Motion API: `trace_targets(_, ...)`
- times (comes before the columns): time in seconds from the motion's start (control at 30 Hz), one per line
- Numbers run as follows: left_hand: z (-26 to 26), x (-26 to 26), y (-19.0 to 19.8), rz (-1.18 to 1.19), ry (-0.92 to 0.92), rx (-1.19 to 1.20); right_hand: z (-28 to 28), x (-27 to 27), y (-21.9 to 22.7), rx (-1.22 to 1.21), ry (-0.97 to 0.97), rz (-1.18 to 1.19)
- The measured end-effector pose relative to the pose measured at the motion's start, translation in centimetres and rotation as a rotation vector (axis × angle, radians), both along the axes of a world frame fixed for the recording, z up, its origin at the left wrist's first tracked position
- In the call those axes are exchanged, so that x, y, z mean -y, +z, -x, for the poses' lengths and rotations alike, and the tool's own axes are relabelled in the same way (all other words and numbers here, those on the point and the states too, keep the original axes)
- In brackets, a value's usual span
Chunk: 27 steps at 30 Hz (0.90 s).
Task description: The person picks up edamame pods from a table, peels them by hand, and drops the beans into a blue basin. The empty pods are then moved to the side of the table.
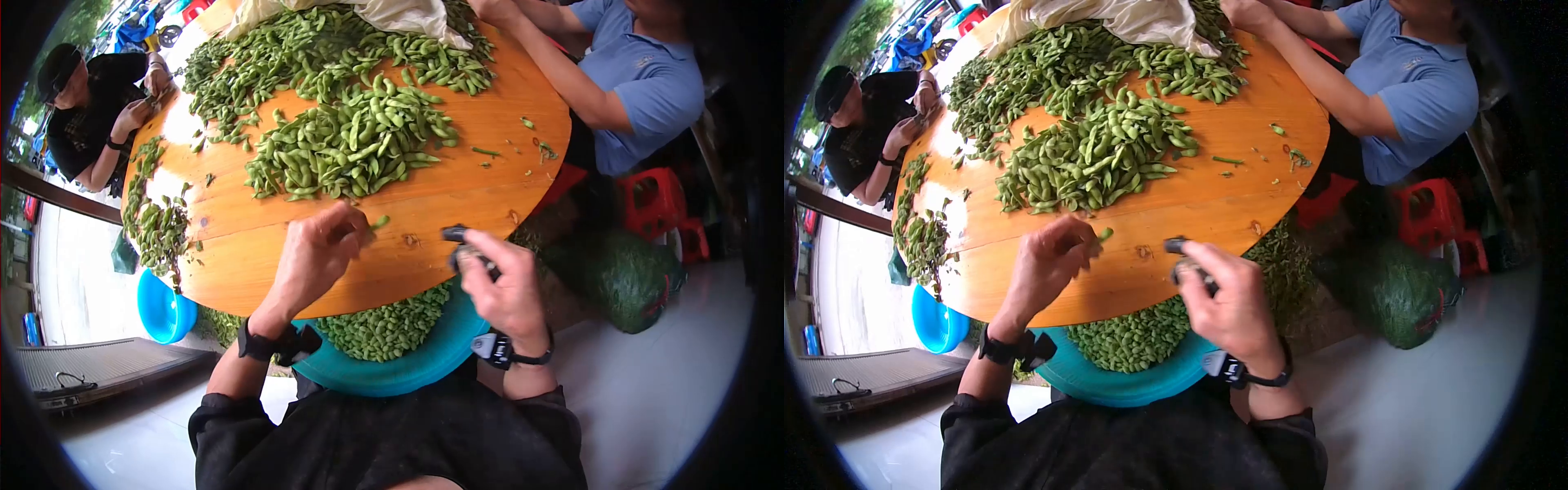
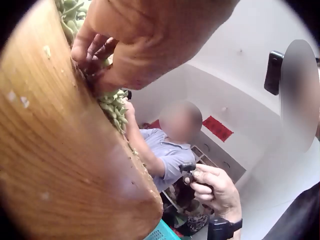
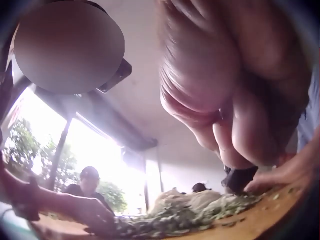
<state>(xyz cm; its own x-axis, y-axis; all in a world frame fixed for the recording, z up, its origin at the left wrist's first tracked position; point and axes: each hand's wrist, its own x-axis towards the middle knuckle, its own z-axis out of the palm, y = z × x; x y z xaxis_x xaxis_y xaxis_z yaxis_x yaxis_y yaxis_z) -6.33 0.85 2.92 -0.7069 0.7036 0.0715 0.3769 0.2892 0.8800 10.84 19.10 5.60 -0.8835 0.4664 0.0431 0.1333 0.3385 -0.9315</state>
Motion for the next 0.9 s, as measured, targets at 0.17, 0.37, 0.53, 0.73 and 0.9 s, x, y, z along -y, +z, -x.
trace_targets(0.17,-3.6,0.4,-0.2,-0.146,-0.066,0.494,2.0,2.1,-0.4,-0.022,0.112,0.326)
trace_targets(0.37,-4.7,0.5,-1.2,-0.155,0.001,0.412,2.1,2.7,-1.4,-0.064,0.166,0.355)
trace_targets(0.53,-4.3,1.1,-1.4,-0.318,-0.080,0.840,1.6,1.9,-1.7,-0.044,0.236,0.797)
trace_targets(0.73,-4.9,0.9,-2.3,-0.577,-0.258,1.318,1.6,1.6,-1.7,-0.021,0.318,0.993)
trace_targets(0.9,-5.1,0.5,0.1,-0.207,-0.041,0.719,2.3,3.0,-2.5,-0.175,0.148,0.006)
